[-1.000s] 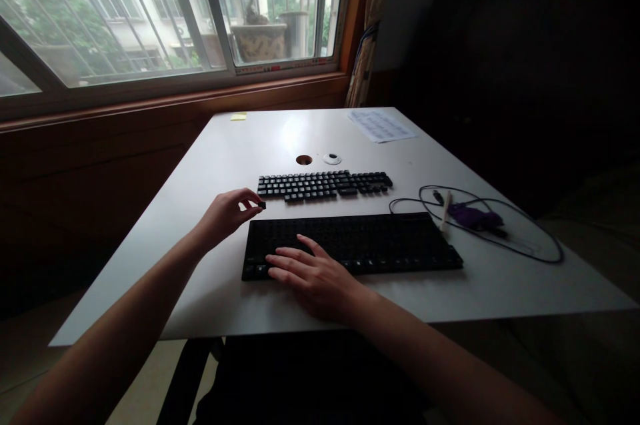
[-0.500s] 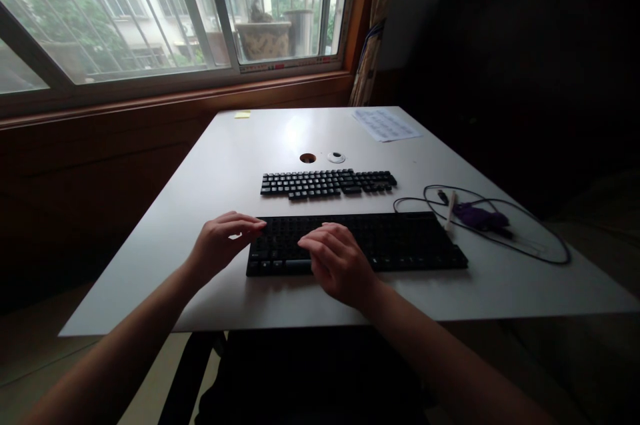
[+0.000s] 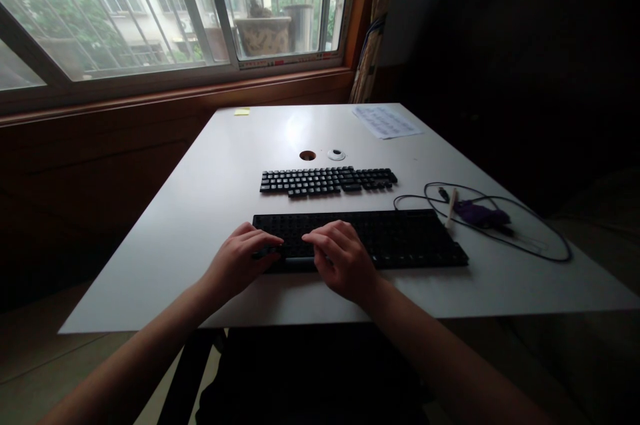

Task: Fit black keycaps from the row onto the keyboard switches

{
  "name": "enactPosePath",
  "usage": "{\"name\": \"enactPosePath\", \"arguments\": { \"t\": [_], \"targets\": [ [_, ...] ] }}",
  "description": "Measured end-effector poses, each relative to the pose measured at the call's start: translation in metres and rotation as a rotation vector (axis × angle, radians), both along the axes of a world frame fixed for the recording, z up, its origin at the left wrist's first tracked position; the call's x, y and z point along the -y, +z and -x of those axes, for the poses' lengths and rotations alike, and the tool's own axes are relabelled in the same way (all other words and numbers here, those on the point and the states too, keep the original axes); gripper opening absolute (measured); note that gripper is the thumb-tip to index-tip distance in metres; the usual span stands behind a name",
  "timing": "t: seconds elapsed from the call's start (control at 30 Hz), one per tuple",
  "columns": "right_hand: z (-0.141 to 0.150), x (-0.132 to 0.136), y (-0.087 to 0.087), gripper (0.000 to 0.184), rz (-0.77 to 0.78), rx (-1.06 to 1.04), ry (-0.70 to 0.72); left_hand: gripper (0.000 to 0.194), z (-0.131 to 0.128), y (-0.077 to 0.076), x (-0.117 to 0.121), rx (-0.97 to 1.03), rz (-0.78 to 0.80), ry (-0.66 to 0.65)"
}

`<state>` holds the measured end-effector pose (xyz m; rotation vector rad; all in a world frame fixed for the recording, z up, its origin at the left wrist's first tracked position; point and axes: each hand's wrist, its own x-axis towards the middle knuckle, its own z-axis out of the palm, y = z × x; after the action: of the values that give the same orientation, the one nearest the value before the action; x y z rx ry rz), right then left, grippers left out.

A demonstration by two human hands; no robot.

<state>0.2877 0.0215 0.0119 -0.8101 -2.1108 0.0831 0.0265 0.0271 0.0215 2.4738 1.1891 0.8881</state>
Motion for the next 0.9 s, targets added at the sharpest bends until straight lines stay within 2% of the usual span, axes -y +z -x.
{"name": "enactPosePath", "arguments": {
  "t": [0.17,0.47,0.73,0.9],
  "targets": [
    [0.000,0.000,0.001,0.034,0.008,0.006,0.009,0.014,-0.001,-0.002,-0.001,-0.051,0.032,-0.016],
    [-0.001,-0.001,0.001,0.034,0.010,0.022,0.029,0.012,-0.007,-0.002,-0.002,-0.030,0.053,-0.011],
    [-0.001,-0.002,0.000,0.033,0.014,0.029,0.042,0.012,-0.008,0.007,-0.005,-0.042,0.195,0.002],
    [-0.001,-0.002,0.000,0.029,0.018,0.047,0.057,0.010,-0.008,0.006,-0.006,-0.075,0.154,-0.013]
  ]
}}
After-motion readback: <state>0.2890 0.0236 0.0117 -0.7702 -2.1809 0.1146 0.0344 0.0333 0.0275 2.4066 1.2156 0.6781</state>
